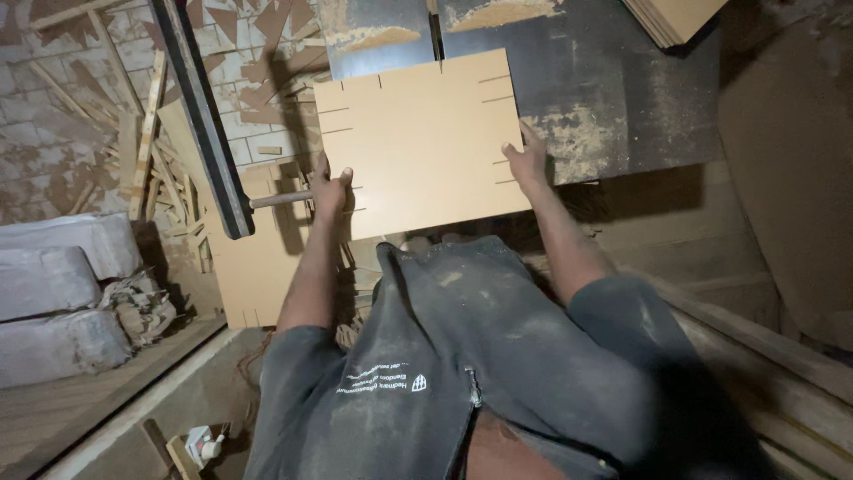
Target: The person holds a square wood panel against a table saw blade, cutting slots into its edges, then rotates the panel and repeats the cuts on other edges. They stack finished panels aside and take new panels to cut more slots.
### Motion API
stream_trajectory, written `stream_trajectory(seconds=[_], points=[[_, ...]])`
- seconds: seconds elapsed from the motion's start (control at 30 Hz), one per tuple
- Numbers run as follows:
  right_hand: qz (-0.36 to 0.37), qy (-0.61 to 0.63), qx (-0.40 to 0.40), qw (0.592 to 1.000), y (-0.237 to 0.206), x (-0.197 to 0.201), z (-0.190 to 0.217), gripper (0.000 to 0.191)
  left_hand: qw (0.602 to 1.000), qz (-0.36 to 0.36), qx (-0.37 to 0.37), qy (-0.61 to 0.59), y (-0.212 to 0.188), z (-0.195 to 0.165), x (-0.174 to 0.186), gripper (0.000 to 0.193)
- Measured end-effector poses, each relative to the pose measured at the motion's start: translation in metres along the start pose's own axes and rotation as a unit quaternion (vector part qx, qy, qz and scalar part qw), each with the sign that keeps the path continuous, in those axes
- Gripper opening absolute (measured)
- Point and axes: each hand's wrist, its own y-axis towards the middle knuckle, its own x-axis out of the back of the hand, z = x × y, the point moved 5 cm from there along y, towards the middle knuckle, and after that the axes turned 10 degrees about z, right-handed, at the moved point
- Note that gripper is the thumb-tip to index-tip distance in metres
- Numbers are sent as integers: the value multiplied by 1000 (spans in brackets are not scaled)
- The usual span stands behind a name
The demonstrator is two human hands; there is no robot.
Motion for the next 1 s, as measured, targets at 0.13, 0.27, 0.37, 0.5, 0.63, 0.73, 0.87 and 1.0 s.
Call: stream_trajectory(seconds=[0.13,0.27,0.37,0.5,0.63,0.73,0.87,1.0], points=[[23,-2,-107,994,-1,1,-8,62,996,-22,45,74,3,0,3,67],[-4,-87,-20,996,-22,-3,-19,60,999,-11,37,-36,-18,17,9,69],[-33,-87,43,995,-47,-15,-35,58,998,-11,13,-58,-42,36,20,69],[26,-74,-103,992,-54,-41,-66,61,999,-43,32,-10,-55,53,50,66],[7,22,39,999,-45,-59,-47,59,994,-51,86,44,-51,53,74,57],[-5,-2,33,999,-39,-60,-41,61,983,-58,117,126,-42,48,80,55],[-9,1,2,1000,-32,-62,-33,62,995,-43,35,81,-32,34,72,69],[0,31,5,999,-21,-61,-21,60,997,-28,34,69,-24,21,69,70]])
